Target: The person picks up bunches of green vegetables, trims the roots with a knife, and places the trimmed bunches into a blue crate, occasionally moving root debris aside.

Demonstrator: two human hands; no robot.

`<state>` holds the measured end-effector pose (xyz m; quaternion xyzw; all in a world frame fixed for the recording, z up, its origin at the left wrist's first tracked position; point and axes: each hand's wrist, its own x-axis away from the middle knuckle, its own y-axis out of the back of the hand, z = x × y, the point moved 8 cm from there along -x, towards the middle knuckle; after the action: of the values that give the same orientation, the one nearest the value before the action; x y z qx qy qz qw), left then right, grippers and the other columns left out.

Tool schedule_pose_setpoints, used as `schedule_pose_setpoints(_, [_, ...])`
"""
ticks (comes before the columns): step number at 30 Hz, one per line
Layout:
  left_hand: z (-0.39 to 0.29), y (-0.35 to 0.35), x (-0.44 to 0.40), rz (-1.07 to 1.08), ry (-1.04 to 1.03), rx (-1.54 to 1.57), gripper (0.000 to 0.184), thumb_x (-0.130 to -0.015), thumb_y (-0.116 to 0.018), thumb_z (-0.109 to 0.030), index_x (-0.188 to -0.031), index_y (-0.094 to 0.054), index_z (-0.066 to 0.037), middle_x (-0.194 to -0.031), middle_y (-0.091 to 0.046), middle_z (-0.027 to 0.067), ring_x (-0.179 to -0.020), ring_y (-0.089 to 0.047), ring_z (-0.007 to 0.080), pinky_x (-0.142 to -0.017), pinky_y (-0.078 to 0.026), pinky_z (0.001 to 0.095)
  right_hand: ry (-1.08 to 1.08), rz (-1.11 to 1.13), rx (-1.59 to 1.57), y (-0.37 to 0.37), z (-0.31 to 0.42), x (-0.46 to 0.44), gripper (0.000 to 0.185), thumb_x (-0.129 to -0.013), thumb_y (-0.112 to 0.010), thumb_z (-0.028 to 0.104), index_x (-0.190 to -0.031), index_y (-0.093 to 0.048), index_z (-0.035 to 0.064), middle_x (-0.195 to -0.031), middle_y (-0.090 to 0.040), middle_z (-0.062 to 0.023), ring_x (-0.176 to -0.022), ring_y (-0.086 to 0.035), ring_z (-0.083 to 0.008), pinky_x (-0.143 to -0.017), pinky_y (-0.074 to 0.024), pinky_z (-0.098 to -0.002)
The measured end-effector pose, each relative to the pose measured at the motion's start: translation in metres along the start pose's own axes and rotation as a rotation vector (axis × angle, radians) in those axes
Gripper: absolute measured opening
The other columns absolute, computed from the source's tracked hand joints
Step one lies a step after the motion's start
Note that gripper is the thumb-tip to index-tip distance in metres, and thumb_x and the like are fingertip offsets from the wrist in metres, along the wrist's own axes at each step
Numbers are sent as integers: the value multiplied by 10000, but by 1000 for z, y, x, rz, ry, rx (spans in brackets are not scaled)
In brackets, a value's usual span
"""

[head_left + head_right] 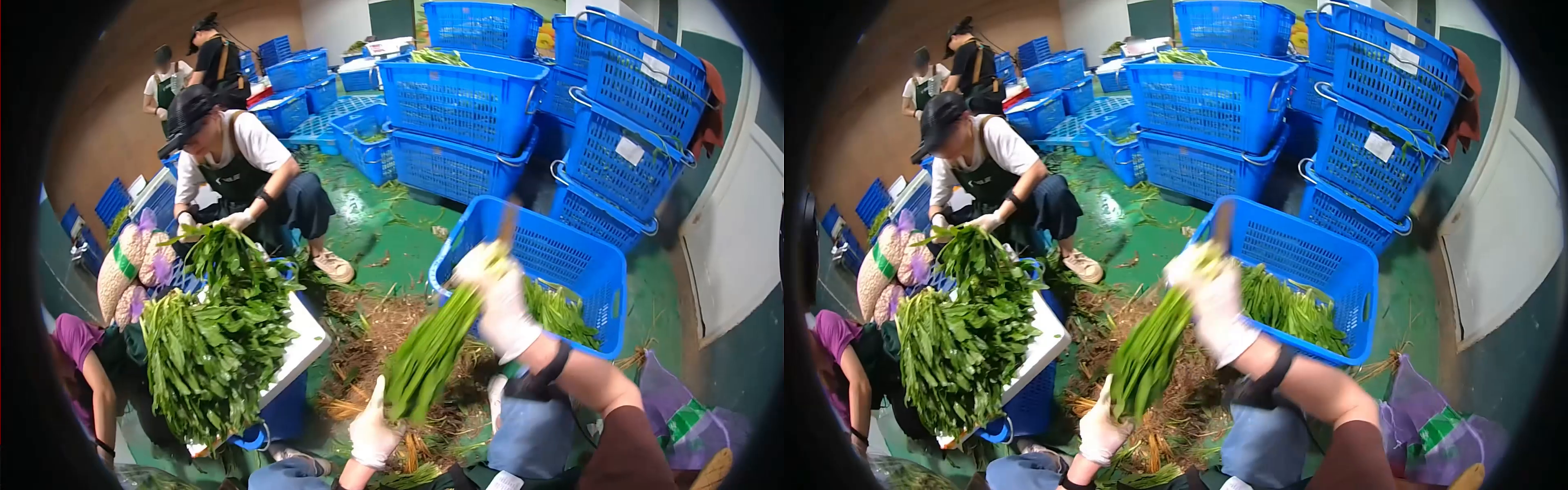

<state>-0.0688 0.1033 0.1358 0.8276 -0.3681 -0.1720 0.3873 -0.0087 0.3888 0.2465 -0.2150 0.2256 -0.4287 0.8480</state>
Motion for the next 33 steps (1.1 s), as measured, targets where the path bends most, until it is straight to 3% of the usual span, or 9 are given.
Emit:
schedule_pose_setpoints(6, [46,-49,0,160,68,120,785,-712,-775,-226,-1410,-439,-96,-1030,-688,72,-861,-680,197,-805,-531,318,414,-462,228,180,168,-125,166,-817,-728,187,-899,-609,105,-792,-607,3,-697,-580,-119,-658,-487,-287])
schedule_pose_setpoints(9, [85,-74,3,247,135,-1,722,-704,-802,-166,-1355,-506,-68,-1005,-680,72,-840,-678,158,-778,-534,287,161,-387,631,276,164,-166,207,-799,-747,260,-894,-625,123,-780,-604,12,-699,-576,-106,-642,-458,-258])
schedule_pose_setpoints(14, [158,-111,14,382,372,97,617,-727,-787,-200,-1282,-570,-41,-1056,-691,117,-903,-667,186,-831,-524,312,-514,-231,833,391,26,-165,254,-779,-740,288,-922,-630,109,-804,-615,16,-739,-577,-117,-667,-448,-269])
schedule_pose_setpoints(19, [203,-111,22,321,471,-220,463,-772,-689,-287,-1201,-633,-124,-1055,-668,167,-951,-644,337,-847,-518,387,-608,-382,1020,469,-141,-114,301,-765,-737,264,-966,-684,45,-861,-652,-50,-741,-566,-186,-708,-454,-343])
schedule_pose_setpoints(21, [229,-101,37,222,508,-323,427,-777,-688,-257,-1177,-638,-117,-1026,-667,157,-961,-635,335,-842,-512,387,-656,-129,1580,571,-210,-126,301,-837,-658,240,-1026,-687,9,-977,-684,-61,-811,-600,-194,-716,-482,-349])
schedule_pose_setpoints(22, [234,-100,34,202,537,-358,402,-779,-686,-240,-1159,-643,-116,-1032,-663,152,-969,-631,336,-837,-511,394,-332,-67,1760,644,-247,-138,347,-805,-683,298,-953,-685,-16,-832,-703,-128,-708,-650,-279,-662,-494,-429])
schedule_pose_setpoints(23, [244,-100,35,163,569,-344,374,-781,-685,-226,-1139,-652,-122,-1050,-659,148,-974,-630,331,-834,-511,392,-463,-272,1915,662,-241,-139,392,-783,-696,319,-968,-682,-26,-881,-710,-172,-794,-685,-306,-715,-504,-437])
schedule_pose_setpoints(27, [268,-130,17,64,404,-348,211,-794,-660,-189,-999,-690,-147,-992,-667,140,-902,-641,331,-793,-518,412,-315,-206,1552,622,-225,-144,483,-791,-714,291,-1155,-636,-17,-1091,-682,-123,-961,-652,-255,-867,-480,-358])
schedule_pose_setpoints(33, [232,-236,91,725,85,74,232,-802,-653,-278,-958,-665,-107,-936,-659,96,-880,-658,290,-768,-536,371,-681,-415,1146,607,-136,-130,456,-787,-716,390,-1119,-640,86,-1019,-628,-21,-831,-566,-137,-734,-433,-276])
